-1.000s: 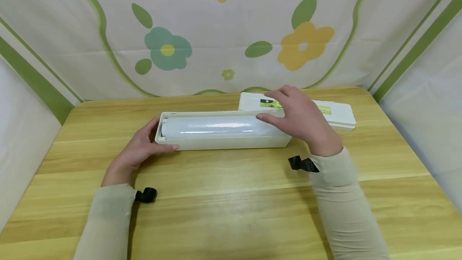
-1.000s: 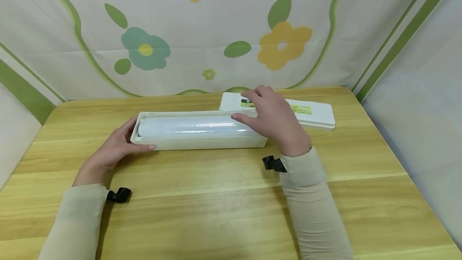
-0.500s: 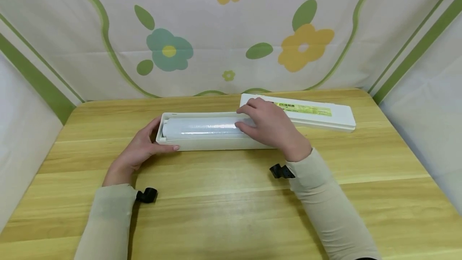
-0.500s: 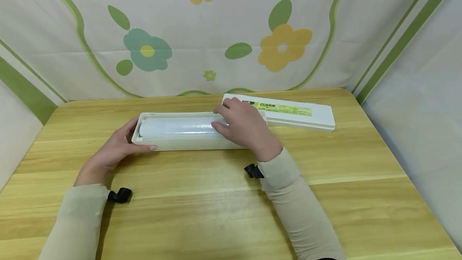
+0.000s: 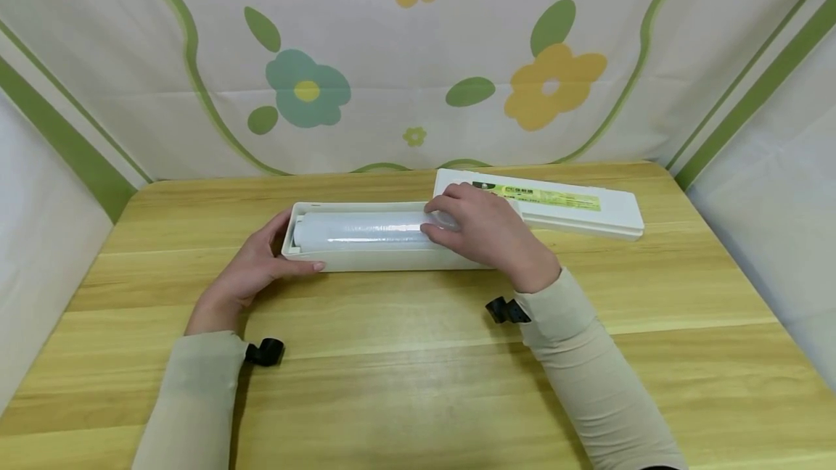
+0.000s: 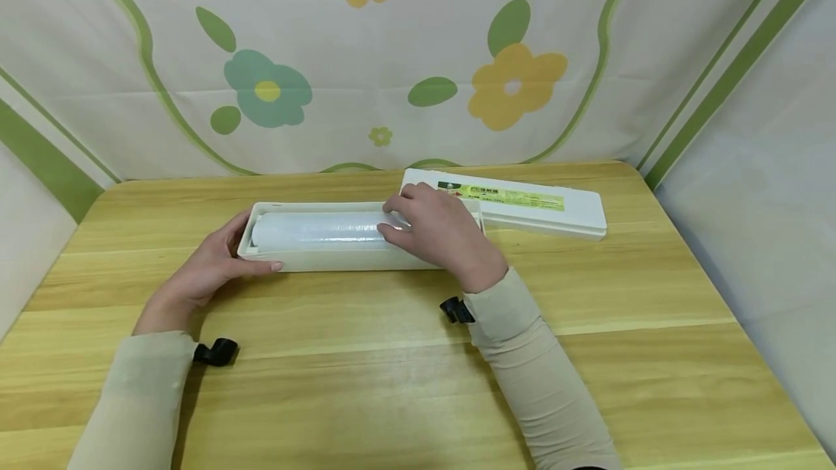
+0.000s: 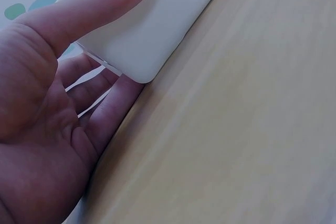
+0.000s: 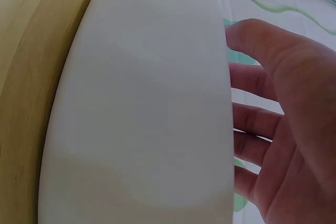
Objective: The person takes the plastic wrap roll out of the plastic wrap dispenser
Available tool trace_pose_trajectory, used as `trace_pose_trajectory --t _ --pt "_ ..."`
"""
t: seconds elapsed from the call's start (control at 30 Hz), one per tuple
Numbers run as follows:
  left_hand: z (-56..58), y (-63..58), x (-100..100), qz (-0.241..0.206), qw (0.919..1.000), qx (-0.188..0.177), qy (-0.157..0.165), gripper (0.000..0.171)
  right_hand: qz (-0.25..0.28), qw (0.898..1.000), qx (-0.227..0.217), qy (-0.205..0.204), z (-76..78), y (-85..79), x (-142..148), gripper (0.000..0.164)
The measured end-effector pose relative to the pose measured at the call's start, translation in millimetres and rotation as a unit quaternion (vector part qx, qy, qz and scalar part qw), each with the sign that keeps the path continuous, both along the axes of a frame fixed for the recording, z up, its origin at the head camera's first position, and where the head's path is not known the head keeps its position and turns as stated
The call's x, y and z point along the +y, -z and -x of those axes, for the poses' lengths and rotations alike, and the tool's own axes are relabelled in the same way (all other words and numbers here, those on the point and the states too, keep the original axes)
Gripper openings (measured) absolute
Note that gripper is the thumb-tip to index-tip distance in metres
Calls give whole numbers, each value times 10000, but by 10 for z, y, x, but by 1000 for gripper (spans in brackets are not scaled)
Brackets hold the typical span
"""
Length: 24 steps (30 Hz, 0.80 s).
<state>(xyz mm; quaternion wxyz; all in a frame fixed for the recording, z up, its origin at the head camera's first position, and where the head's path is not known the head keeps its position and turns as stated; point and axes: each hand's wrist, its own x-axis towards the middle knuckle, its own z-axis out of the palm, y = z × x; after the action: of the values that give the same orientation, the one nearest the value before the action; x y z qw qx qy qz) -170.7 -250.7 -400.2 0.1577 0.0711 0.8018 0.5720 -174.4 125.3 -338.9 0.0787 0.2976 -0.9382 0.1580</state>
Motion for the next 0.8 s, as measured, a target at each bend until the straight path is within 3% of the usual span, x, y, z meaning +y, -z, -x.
trace_pose_trajectory --t 0.23,0.5,0.8 --pt "6 -3 7 45 10000 19 18 102 -77 9997 -170 133 0 -13 -11 35" --pt "4 -11 10 70 10000 45 36 103 -97 9983 -451 341 -5 -43 -29 57" --pt "4 -13 20 66 10000 40 -32 102 -380 9988 -17 301 -1 -20 -87 70"
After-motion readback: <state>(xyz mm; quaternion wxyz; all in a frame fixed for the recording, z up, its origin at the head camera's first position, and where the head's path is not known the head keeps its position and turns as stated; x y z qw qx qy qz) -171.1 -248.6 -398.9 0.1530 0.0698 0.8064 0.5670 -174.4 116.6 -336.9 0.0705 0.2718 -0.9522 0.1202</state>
